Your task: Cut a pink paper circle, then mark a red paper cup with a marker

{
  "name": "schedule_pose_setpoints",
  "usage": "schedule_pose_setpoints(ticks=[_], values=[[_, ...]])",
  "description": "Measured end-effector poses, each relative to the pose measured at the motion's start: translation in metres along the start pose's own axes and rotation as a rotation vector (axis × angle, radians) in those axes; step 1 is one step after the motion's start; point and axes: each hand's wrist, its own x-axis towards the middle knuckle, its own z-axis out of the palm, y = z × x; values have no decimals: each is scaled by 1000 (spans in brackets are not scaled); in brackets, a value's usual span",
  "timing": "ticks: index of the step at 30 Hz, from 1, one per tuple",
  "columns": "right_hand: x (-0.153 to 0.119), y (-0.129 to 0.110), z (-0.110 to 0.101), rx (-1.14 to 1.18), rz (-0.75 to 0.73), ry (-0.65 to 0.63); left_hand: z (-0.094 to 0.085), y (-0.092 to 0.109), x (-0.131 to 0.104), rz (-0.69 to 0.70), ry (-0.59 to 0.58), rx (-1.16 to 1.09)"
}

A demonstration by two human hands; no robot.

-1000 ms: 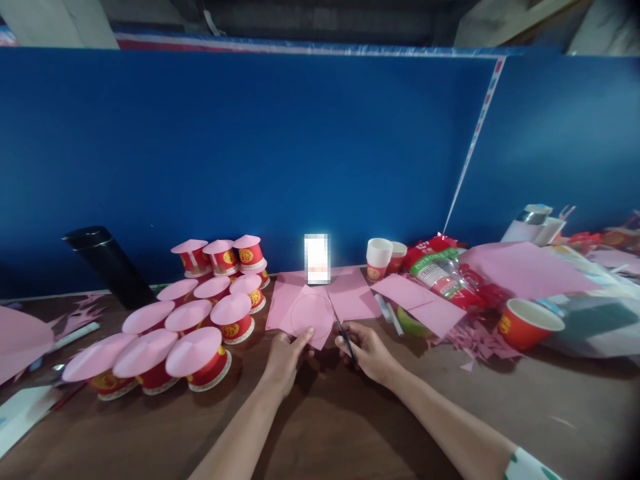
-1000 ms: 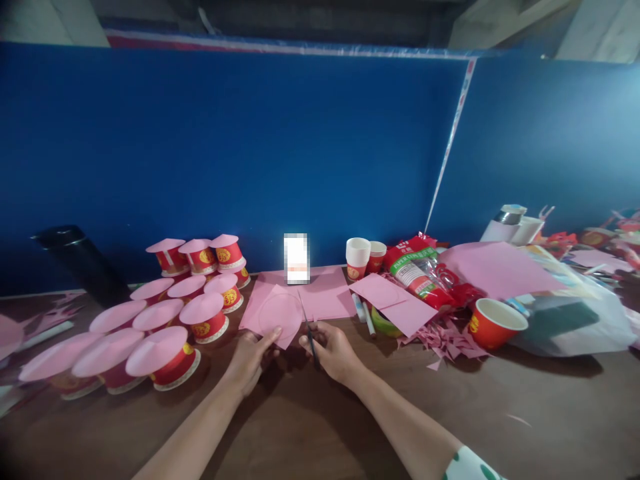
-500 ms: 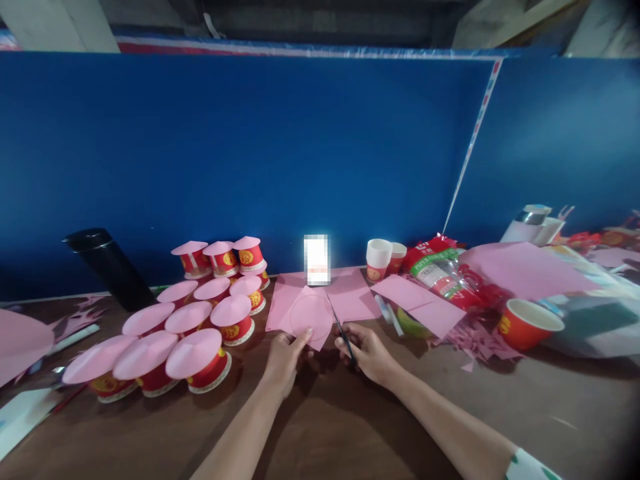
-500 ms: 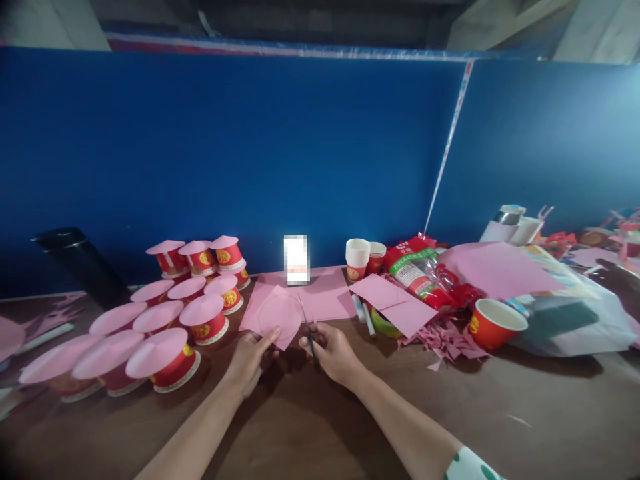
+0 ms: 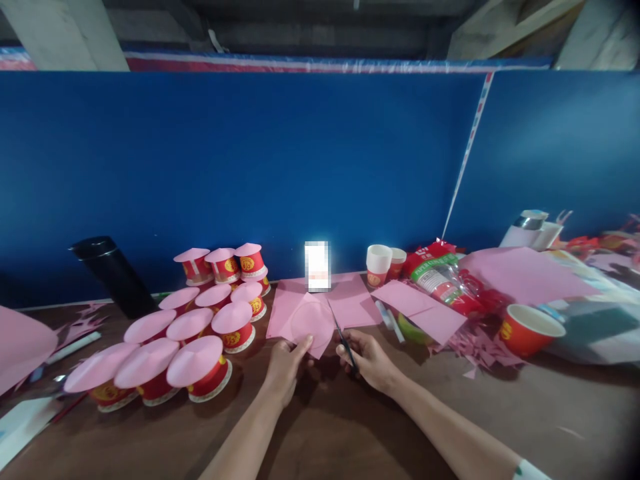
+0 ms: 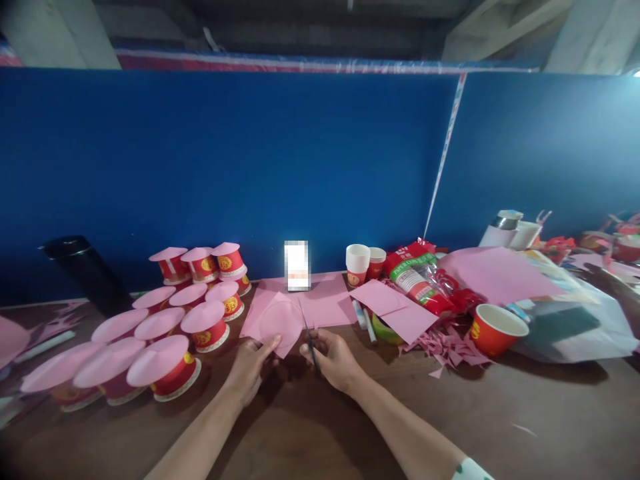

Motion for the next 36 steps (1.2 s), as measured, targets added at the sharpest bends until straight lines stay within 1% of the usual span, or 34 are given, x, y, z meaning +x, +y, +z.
schedule_pose_setpoints(ticks=[7,12,17,26,36], values=[[-1,-1,0,24,-9,-8,2,3,-3,-6,-3,12],[-1,-3,0,9,-18,-8,1,1,-2,-23,16,10],[-2,-6,1,-2,-7,0,0,0,-1,-21,11,1],[1,2,-2,-25,-29,-4,1,3,-2,-36,31,-17],[1,2,-2,-14,-50,-12,1,4,-2,-41,63,-50]])
